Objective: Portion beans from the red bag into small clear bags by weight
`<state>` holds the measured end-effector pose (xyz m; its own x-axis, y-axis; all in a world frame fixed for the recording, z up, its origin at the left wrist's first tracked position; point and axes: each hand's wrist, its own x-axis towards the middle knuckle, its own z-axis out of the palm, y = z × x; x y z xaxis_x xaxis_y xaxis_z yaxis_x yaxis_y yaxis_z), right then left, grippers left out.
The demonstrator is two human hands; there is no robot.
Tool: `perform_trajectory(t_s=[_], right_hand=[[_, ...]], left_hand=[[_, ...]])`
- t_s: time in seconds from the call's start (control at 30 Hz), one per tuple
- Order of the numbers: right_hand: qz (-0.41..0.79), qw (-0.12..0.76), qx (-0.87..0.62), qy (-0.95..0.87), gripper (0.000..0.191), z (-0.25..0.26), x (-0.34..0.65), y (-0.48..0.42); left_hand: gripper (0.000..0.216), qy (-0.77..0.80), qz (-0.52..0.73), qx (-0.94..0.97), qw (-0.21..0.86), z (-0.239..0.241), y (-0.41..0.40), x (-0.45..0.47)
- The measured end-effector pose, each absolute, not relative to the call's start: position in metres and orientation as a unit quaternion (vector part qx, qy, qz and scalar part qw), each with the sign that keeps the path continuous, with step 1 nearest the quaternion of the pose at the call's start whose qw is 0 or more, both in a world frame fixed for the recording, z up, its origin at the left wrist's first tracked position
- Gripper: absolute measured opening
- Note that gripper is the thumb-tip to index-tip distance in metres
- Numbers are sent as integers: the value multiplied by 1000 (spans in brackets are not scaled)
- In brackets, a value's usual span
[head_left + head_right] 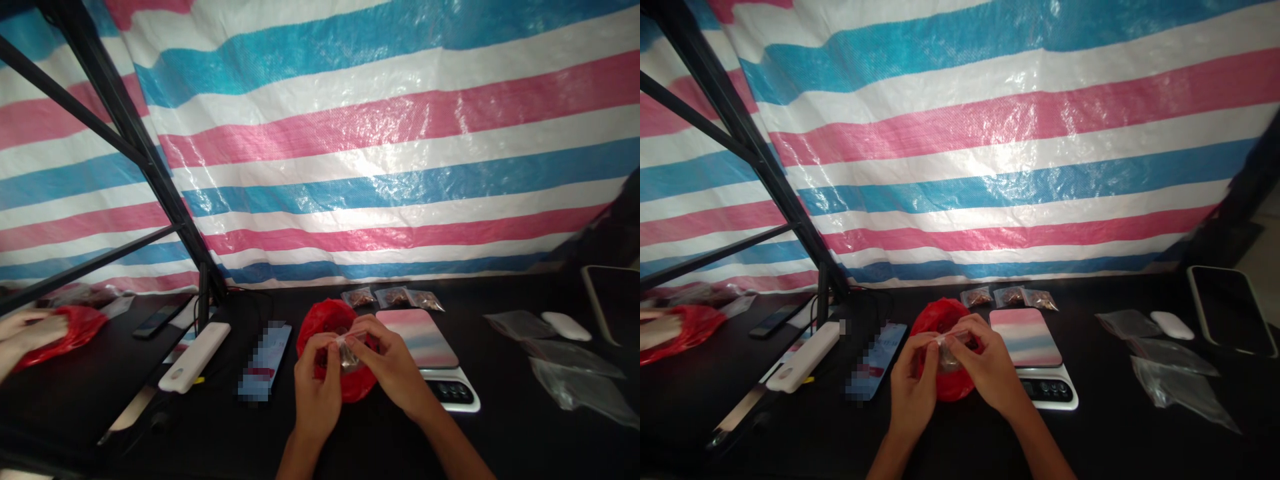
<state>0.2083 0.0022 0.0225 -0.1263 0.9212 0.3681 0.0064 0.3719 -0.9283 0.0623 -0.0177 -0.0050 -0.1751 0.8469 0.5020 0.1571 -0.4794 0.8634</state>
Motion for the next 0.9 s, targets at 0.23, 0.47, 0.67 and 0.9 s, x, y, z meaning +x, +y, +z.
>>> perform_trajectory(t_s=[0.23, 0.47, 0.67, 0.9], right_hand=[[411, 507, -388, -651, 18, 30, 214, -7], [389, 540, -424, -614, 28, 30, 256, 3], [177, 718, -566, -366, 47, 17, 325, 24], [23, 540, -689, -483, 46, -3, 363, 35]], left_hand=[[22, 407, 605, 619, 291, 0, -17, 60], [31, 439, 546, 682, 208, -8, -20, 57], [38, 466, 568, 646, 206, -10, -22, 49], [37, 482, 591, 614, 203, -5, -21, 40]])
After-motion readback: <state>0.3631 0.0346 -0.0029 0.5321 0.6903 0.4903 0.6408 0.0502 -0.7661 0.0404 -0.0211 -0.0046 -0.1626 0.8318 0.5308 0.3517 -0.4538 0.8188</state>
